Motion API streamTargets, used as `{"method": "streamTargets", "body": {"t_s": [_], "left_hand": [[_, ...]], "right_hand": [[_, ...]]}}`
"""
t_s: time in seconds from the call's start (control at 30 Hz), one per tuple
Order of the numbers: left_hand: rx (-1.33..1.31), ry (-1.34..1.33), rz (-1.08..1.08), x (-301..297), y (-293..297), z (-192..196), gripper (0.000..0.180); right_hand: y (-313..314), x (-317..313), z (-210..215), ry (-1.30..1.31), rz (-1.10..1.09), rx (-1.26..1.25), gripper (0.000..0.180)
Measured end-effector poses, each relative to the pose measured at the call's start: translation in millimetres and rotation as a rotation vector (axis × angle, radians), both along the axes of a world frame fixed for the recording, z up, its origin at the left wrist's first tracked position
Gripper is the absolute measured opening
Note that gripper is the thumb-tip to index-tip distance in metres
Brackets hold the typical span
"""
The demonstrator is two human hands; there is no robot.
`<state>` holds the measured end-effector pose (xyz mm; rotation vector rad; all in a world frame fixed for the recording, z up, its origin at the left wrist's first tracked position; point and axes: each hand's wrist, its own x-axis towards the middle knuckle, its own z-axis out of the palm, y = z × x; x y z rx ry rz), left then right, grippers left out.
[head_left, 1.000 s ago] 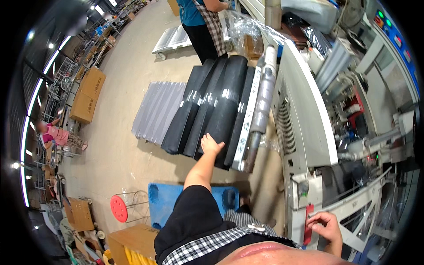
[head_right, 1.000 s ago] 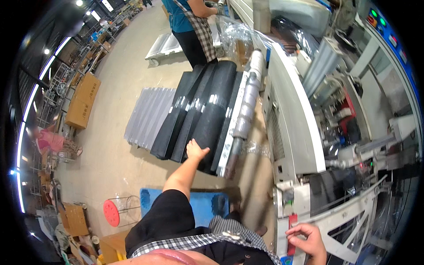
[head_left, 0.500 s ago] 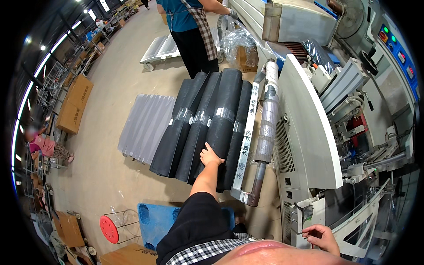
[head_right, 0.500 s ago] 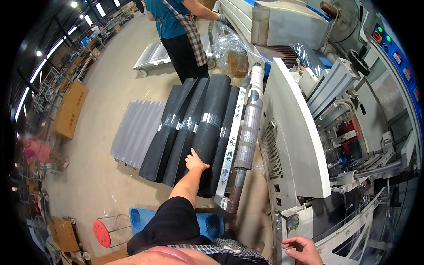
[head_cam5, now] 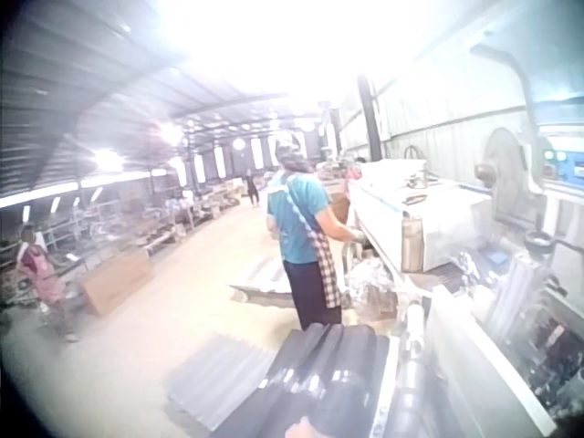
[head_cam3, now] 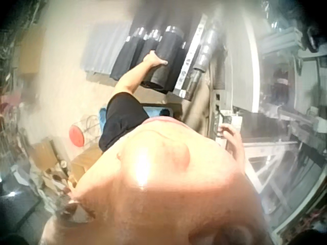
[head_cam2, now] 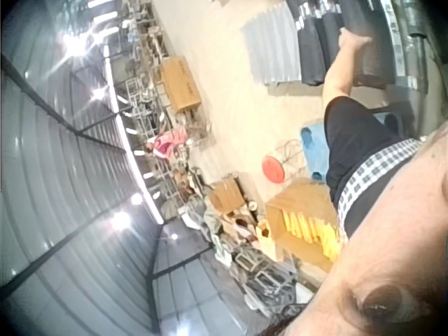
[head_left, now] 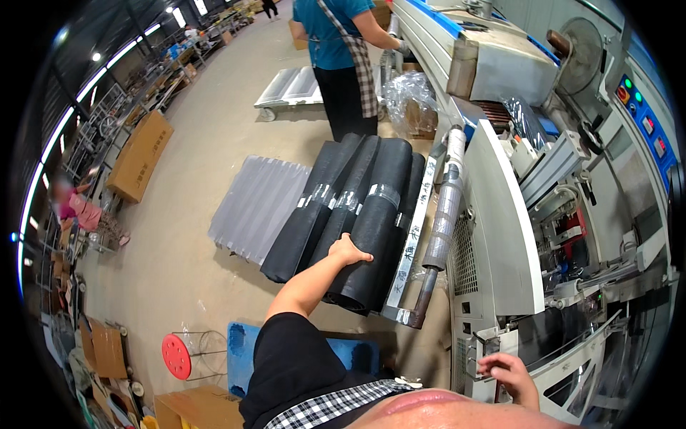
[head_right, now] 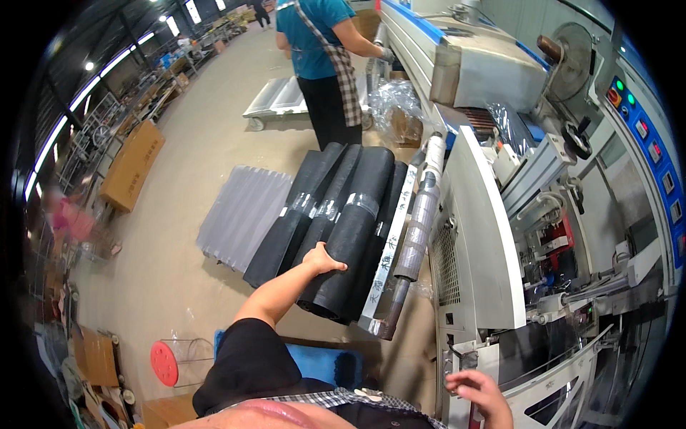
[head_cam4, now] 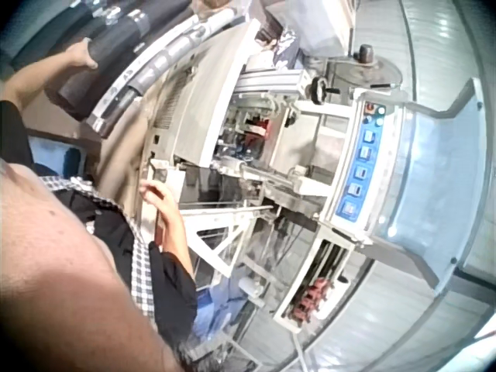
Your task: The person repeatedly picks up black cylindrical rolls from a stack, places them into a machine, and presses a button on the control panel. They also handle clear plastic sheets and place them into the machine alongside the rolls.
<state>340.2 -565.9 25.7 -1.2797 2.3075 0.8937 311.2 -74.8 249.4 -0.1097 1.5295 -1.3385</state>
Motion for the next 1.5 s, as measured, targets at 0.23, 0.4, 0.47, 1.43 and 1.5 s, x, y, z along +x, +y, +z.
{"method": "streamTargets", "body": {"t_s": [0.23, 0.4, 0.47, 1.43, 1.5], "left_hand": [[-0.084, -0.108, -0.049, 54.9, 20.6, -38.0, 0.105], [0.089, -0.005, 0.165, 101.4, 47.3, -157.9, 0.094], [0.156, 0.058, 0.312, 103.8, 52.5, -186.9, 0.098], [-0.1, 0.333, -0.089, 300.7, 157.5, 262.2, 0.032], [-0.136, 0.38, -0.034, 317.7, 180.4, 271.8, 0.031]], "right_hand": [[-68.6, 5.3, -54.3, -0.004, 0.237, -0.123, 0.037], [-70.9, 20.7, -84.3, -0.089, 0.186, -0.061, 0.039], [-67.4, 24.2, -92.9, -0.135, 0.127, -0.039, 0.039], [-252.0, 174.6, -163.0, -1.2, -0.168, -0.206, 0.105], [-240.5, 185.8, -150.6, -1.091, -0.048, -0.316, 0.104]]}}
